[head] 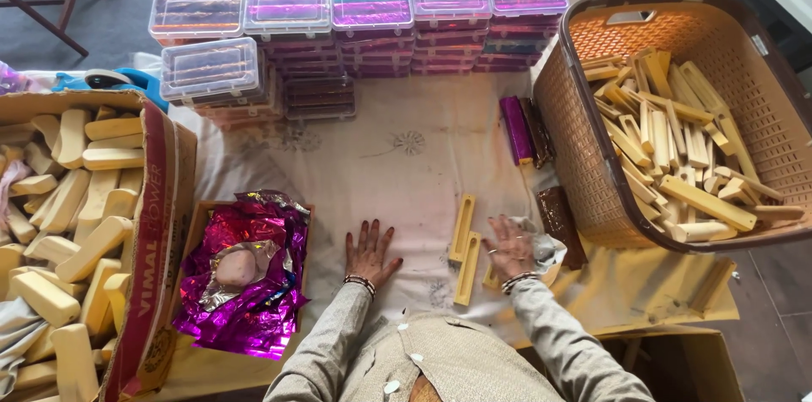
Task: Wiping rectangular blocks with a cloth and wrapping them in silver and purple foil.
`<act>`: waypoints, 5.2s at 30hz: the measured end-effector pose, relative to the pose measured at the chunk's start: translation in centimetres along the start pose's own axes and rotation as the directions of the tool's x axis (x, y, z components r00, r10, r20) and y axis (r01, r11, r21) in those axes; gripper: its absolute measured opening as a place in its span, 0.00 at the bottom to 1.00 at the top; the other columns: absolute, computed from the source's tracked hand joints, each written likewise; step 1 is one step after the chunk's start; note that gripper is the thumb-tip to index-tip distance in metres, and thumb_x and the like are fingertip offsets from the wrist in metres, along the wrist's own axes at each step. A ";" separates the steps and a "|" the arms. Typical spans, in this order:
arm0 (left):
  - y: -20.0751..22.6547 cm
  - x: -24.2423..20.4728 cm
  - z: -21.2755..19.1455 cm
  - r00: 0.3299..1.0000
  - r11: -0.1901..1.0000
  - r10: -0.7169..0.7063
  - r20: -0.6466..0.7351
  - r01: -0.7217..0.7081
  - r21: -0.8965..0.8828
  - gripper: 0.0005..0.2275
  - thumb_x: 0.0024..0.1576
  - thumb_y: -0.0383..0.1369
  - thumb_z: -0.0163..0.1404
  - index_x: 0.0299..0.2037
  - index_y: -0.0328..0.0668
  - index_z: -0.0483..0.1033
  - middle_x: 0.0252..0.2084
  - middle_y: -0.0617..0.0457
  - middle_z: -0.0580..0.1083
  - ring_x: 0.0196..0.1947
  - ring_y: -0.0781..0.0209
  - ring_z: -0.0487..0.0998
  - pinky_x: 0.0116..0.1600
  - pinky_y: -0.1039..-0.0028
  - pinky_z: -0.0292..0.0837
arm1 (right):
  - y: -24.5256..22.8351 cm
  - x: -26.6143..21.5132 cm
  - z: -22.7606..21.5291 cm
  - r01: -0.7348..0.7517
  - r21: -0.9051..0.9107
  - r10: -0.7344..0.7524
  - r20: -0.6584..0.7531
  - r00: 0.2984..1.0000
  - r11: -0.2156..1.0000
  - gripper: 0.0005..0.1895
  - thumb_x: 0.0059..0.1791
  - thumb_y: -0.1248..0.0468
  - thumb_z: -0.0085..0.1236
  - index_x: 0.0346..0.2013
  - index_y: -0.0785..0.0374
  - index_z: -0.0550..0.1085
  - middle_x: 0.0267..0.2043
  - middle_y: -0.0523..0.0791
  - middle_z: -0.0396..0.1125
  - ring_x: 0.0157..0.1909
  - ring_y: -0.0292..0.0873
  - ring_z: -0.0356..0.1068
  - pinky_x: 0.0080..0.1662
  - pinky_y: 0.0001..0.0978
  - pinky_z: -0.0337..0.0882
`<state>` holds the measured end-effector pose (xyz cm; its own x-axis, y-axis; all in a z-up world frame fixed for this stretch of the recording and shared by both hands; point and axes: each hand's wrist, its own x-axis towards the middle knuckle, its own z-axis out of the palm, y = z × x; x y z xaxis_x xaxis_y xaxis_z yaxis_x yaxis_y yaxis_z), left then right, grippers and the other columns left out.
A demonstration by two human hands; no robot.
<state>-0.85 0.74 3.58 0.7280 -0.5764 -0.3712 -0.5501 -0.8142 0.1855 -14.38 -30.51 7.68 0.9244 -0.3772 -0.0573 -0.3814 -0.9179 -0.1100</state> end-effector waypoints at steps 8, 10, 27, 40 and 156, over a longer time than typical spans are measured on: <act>-0.4 -1.6 1.0 1.000 1.000 -0.013 -0.003 0.013 0.009 0.36 0.61 0.61 0.35 0.77 0.68 0.37 0.81 0.52 0.29 0.79 0.54 0.24 0.75 0.46 0.14 | 8.4 0.4 4.2 -0.311 0.207 0.338 -0.107 0.935 0.928 0.23 0.50 0.66 0.52 0.61 0.50 0.71 0.69 0.48 0.61 0.68 0.49 0.59 0.66 0.47 0.65; -0.3 -2.0 0.8 1.000 1.000 -0.012 0.004 0.012 -0.003 0.35 0.61 0.61 0.36 0.77 0.68 0.38 0.81 0.52 0.30 0.79 0.54 0.24 0.75 0.46 0.14 | 8.6 0.6 7.5 -0.307 0.111 0.325 -0.248 0.913 0.945 0.24 0.47 0.65 0.55 0.59 0.53 0.71 0.67 0.53 0.60 0.69 0.52 0.56 0.66 0.48 0.62; -0.2 -2.0 0.2 1.000 1.000 -0.018 0.025 0.017 0.016 0.35 0.61 0.60 0.36 0.77 0.68 0.37 0.81 0.52 0.31 0.79 0.52 0.26 0.75 0.45 0.16 | -2.2 -1.9 8.8 0.024 0.378 0.027 -0.131 0.991 0.925 0.40 0.35 0.75 0.56 0.62 0.53 0.65 0.71 0.48 0.52 0.73 0.52 0.52 0.73 0.47 0.57; -0.6 -1.9 1.1 1.000 1.000 0.000 -0.019 0.000 -0.005 0.35 0.61 0.60 0.36 0.77 0.68 0.38 0.81 0.52 0.32 0.79 0.52 0.26 0.75 0.45 0.16 | -6.3 2.6 -1.0 0.327 0.056 -0.332 0.168 0.928 0.943 0.47 0.40 0.73 0.58 0.71 0.53 0.52 0.70 0.51 0.57 0.73 0.54 0.54 0.70 0.55 0.51; -21.8 -11.3 0.0 0.563 0.732 -0.656 -0.503 0.312 -0.606 0.30 0.50 0.35 0.60 0.66 0.50 0.66 0.69 0.42 0.64 0.67 0.38 0.63 0.69 0.55 0.64 | -30.5 3.7 -5.6 0.899 0.149 -0.879 -0.193 0.435 0.412 0.12 0.47 0.58 0.63 0.43 0.56 0.76 0.49 0.45 0.70 0.65 0.54 0.63 0.60 0.49 0.67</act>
<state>2.90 24.95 3.72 0.9763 0.1753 0.1265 0.0726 -0.8172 0.5717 0.73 -4.57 16.38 0.7399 0.6189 0.2637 0.6719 -0.6991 -0.2446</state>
